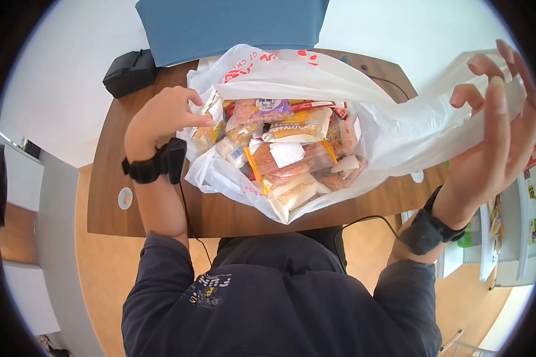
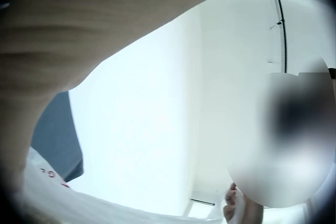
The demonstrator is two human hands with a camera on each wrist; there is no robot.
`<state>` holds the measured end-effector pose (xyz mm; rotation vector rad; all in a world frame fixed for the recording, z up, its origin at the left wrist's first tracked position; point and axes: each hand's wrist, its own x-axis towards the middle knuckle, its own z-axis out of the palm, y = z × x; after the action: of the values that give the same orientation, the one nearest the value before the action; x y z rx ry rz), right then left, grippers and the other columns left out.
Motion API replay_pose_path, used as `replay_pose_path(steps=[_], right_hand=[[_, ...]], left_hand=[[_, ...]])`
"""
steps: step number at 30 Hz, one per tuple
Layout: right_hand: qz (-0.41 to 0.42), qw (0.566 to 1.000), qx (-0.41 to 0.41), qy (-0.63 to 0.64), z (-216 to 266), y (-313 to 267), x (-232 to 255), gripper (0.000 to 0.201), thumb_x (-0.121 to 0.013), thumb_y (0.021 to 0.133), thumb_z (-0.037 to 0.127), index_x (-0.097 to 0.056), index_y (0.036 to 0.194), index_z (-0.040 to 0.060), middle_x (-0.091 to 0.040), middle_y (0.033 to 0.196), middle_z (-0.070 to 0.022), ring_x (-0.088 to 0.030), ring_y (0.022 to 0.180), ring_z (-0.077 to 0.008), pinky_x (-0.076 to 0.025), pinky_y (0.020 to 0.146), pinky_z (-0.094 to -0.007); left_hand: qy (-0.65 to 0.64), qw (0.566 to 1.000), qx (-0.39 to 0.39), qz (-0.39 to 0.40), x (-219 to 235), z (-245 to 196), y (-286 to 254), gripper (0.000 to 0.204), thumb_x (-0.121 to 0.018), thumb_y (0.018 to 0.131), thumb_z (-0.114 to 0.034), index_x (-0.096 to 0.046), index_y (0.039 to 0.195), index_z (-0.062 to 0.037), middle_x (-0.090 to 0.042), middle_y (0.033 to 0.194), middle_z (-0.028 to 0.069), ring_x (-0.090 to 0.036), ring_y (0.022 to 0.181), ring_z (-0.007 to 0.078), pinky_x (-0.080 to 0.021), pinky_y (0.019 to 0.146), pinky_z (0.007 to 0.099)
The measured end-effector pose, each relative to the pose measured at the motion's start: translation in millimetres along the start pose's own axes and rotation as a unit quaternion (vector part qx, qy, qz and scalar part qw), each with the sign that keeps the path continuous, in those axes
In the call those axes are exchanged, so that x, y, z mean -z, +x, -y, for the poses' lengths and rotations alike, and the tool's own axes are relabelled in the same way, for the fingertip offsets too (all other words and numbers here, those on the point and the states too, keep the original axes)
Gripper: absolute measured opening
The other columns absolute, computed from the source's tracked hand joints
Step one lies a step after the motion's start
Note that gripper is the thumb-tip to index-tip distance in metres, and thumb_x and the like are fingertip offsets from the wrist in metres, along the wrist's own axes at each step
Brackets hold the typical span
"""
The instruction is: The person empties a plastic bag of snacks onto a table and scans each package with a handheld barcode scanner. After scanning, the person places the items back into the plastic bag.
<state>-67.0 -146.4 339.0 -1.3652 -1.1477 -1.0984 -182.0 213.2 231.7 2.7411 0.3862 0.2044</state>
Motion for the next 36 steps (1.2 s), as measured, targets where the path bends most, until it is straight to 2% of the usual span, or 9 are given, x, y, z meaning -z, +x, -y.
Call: replay_pose_path(steps=[4, 9, 16, 21, 24, 28, 30, 34, 36], right_hand=[[0.027, 0.996, -0.038, -0.075, -5.3, -16.3, -5.3, 0.036, -0.061, 0.093, 0.015, -0.057, 0.124, -0.0019, -0.067, 0.108, -0.017, -0.066, 0.08, -0.0167, -0.051, 0.073, -0.0259], [0.066, 0.992, -0.065, -0.091, -15.5, -19.4, -8.4, 0.035, -0.062, 0.093, 0.013, -0.057, 0.123, -0.0027, -0.068, 0.106, -0.0172, -0.066, 0.079, -0.0163, -0.051, 0.073, -0.0258], [0.068, 0.994, -0.063, -0.066, -21.1, -21.4, -18.0, 0.037, -0.064, 0.092, 0.014, -0.056, 0.123, -0.0048, -0.065, 0.116, -0.0179, -0.067, 0.088, -0.0191, -0.052, 0.074, -0.0281], [0.067, 0.992, -0.068, -0.081, -21.3, -23.8, -17.5, 0.039, -0.065, 0.091, 0.016, -0.056, 0.123, -0.0051, -0.062, 0.121, -0.0181, -0.067, 0.09, -0.0197, -0.052, 0.074, -0.0285], [0.076, 0.993, -0.062, -0.067, -18.3, -23.0, -21.6, 0.04, -0.065, 0.09, 0.015, -0.056, 0.123, -0.0037, -0.061, 0.125, -0.0169, -0.065, 0.096, -0.0197, -0.052, 0.075, -0.0289], [0.304, 0.947, -0.094, 0.05, 14.0, -34.3, -64.2, 0.047, -0.065, 0.086, 0.013, -0.055, 0.13, 0.0029, -0.056, 0.135, -0.0122, -0.055, 0.119, -0.023, -0.052, 0.081, -0.0338], [0.423, 0.904, 0.067, -0.004, 23.6, -44.2, -98.3, 0.051, -0.074, 0.082, 0.02, -0.058, 0.129, 0.008, -0.056, 0.134, -0.0128, -0.056, 0.117, -0.0291, -0.046, 0.096, -0.0395], [0.472, 0.879, 0.031, 0.052, 4.1, -104.6, -163.5, 0.044, -0.073, 0.082, 0.021, -0.06, 0.122, 0.0086, -0.059, 0.122, -0.0099, -0.059, 0.109, -0.0325, -0.048, 0.094, -0.0417], [0.495, 0.869, 0.014, 0.018, -9.5, -127.3, -182.2, 0.043, -0.072, 0.083, 0.024, -0.06, 0.12, 0.0074, -0.06, 0.114, -0.0099, -0.062, 0.103, -0.0302, -0.051, 0.085, -0.0393]], left_hand=[[-0.065, 0.993, 0.024, 0.097, -9.5, -5.3, 16.6, 0.044, -0.078, 0.074, -0.032, -0.063, 0.099, 0.0016, -0.065, 0.084, 0.0174, -0.068, 0.069, 0.0296, -0.053, 0.059, 0.0374], [-0.104, 0.993, 0.009, 0.06, -11.1, -6.9, 23.5, 0.021, -0.065, 0.085, -0.009, -0.061, 0.1, 0.005, -0.065, 0.083, 0.0172, -0.065, 0.054, 0.0226, -0.054, 0.053, 0.0334], [-0.346, 0.936, 0.009, -0.071, -45.4, 10.5, 58.6, 0.031, -0.055, 0.095, -0.013, -0.058, 0.123, 0.0009, -0.067, 0.086, 0.0115, -0.065, 0.058, 0.0145, -0.053, 0.053, 0.0257], [-0.421, 0.905, -0.068, 0.013, -56.0, 16.9, 61.9, 0.053, -0.051, 0.098, -0.015, -0.036, 0.148, -0.0048, -0.054, 0.137, 0.0115, -0.058, 0.092, 0.0119, -0.049, 0.088, 0.0269], [-0.442, 0.893, -0.088, 0.014, -60.4, 17.5, 67.3, 0.054, -0.052, 0.099, -0.016, -0.034, 0.149, -0.0046, -0.044, 0.149, 0.01, -0.056, 0.098, 0.0125, -0.046, 0.093, 0.0287], [-0.432, 0.895, -0.109, 0.039, -55.9, 11.4, 67.6, 0.054, -0.053, 0.098, -0.015, -0.035, 0.148, -0.0043, -0.045, 0.147, 0.0102, -0.057, 0.102, 0.0139, -0.047, 0.093, 0.0293], [-0.43, 0.893, -0.124, 0.05, -55.9, 12.2, 70.2, 0.054, -0.054, 0.097, -0.013, -0.037, 0.148, -0.006, -0.047, 0.145, 0.011, -0.057, 0.109, 0.0168, -0.047, 0.094, 0.0305], [-0.435, 0.891, -0.128, 0.032, -44.2, 11.8, 53.6, 0.051, -0.055, 0.096, -0.012, -0.042, 0.145, -0.0065, -0.051, 0.141, 0.0109, -0.056, 0.115, 0.019, -0.047, 0.094, 0.0312], [-0.348, 0.927, -0.132, 0.052, -34.5, 14.8, 44.4, 0.049, -0.056, 0.094, -0.012, -0.046, 0.142, -0.007, -0.057, 0.135, 0.0134, -0.056, 0.117, 0.0216, -0.047, 0.094, 0.0314]])
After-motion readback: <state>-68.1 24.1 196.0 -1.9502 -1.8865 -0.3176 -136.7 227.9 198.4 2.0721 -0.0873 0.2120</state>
